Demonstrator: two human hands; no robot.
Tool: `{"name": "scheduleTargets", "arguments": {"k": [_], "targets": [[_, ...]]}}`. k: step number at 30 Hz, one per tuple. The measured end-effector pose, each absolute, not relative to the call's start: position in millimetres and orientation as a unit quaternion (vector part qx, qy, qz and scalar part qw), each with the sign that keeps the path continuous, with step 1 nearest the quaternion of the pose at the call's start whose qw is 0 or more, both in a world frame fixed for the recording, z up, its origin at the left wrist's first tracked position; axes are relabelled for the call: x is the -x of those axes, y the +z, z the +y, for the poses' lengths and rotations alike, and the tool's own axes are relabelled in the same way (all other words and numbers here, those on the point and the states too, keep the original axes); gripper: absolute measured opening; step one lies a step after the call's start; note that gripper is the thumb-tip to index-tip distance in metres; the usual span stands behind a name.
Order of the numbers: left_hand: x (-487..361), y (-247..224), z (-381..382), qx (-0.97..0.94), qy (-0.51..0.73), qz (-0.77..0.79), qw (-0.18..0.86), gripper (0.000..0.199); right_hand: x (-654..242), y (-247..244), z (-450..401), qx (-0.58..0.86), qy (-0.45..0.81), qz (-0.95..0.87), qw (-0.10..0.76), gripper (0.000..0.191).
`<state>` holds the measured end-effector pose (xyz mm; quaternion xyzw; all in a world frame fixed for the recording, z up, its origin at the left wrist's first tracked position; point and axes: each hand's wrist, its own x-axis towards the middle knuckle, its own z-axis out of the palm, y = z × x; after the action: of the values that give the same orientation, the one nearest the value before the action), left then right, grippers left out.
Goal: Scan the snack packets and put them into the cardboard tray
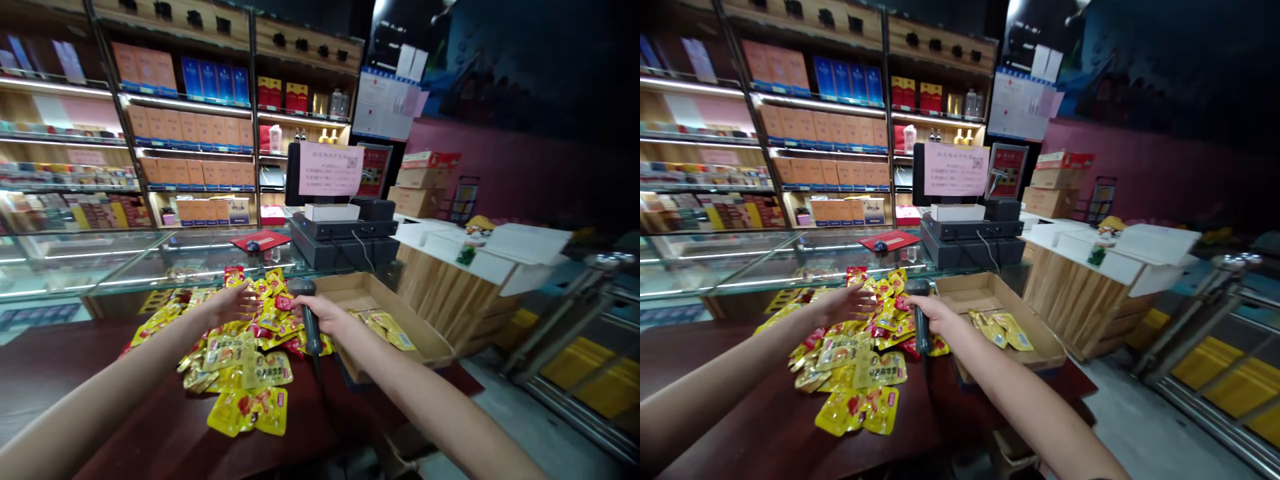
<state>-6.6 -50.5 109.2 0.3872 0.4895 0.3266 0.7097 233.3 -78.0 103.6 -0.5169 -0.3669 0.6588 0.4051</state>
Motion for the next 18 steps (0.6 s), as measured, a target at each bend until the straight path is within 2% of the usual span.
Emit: {"name": "scheduleTargets", "arguments": {"k": [8,14,18], "targets": [[22.2,95.8,-45.3,-0.356,0.311,0.467,0.747,0.037,-223.3,97.9,-27.7,0.597,0.602,-0.391,0.359,0.013],[-23.7,72.8,-29.0,-0.282,0.218,0.419,0.835,0.040,-234.2,83.8,10.5,0.640,0.595,-0.381,0.303,0.015],[-50.6,65.5,-26.5,-0.247,0.226,0.410,0.848,0.043,-239.6,71.2,14.1,0.624,0.590,-0.399,0.322,0.015]]}}
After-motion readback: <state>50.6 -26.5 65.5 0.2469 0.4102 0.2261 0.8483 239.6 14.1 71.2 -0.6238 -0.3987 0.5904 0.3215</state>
